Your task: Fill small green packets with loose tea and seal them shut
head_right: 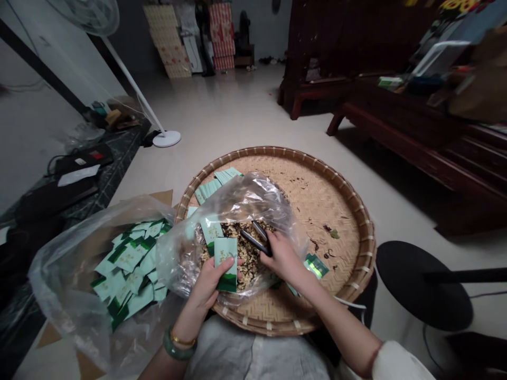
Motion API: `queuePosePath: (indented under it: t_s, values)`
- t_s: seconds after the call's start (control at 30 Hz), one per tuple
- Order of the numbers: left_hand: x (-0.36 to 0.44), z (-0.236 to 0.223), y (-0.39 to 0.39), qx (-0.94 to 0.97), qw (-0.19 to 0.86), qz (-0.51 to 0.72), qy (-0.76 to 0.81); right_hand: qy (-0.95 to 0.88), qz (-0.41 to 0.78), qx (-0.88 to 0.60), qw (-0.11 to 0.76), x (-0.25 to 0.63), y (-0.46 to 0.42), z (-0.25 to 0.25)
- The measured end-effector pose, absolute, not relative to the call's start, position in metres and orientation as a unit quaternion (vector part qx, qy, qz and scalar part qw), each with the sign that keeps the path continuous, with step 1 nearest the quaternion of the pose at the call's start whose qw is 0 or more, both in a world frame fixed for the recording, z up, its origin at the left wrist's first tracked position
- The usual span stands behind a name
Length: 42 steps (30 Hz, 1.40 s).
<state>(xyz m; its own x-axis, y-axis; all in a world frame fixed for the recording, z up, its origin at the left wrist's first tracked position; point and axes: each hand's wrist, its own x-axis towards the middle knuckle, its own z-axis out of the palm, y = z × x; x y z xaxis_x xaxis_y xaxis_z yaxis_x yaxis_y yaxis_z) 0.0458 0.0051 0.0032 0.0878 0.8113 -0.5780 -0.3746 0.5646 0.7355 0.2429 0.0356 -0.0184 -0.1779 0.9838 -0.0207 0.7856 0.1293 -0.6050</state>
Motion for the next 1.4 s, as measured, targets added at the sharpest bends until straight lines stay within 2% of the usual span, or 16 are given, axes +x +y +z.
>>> queuePosePath:
  t_s: [0.13,0.33,0.47,0.67,0.8,0.93,1.27,1.4]
  values:
    - [0.048,0.001,0.004,0.21,0.723,0.406,0.518,-0.609,0.456,-0.56,0.329,0.248,0.031,-0.002]
    - [0.05,0.001,0.002,0.242,0.776,0.346,0.469,-0.546,0.581,-0.489,0.354,0.22,0.028,0.026]
    - [0.047,0.003,0.001,0.255,0.782,0.315,0.474,-0.491,0.643,-0.476,0.345,0.209,0.029,0.024]
    - [0.046,-0.003,0.0,0.276,0.766,0.305,0.494,-0.451,0.603,-0.529,0.392,0.21,0.031,0.009]
    - [0.05,-0.006,0.0,0.297,0.722,0.327,0.532,-0.432,0.641,-0.533,0.344,0.218,0.033,0.013]
    - [0.053,-0.008,0.0,0.333,0.698,0.329,0.542,-0.462,0.616,-0.527,0.36,0.218,0.033,0.015]
    - [0.051,-0.013,0.0,0.283,0.736,0.355,0.502,-0.46,0.601,-0.547,0.357,0.22,0.036,0.01]
    - [0.056,-0.007,0.0,0.279,0.754,0.329,0.496,-0.489,0.582,-0.547,0.35,0.221,0.035,0.011]
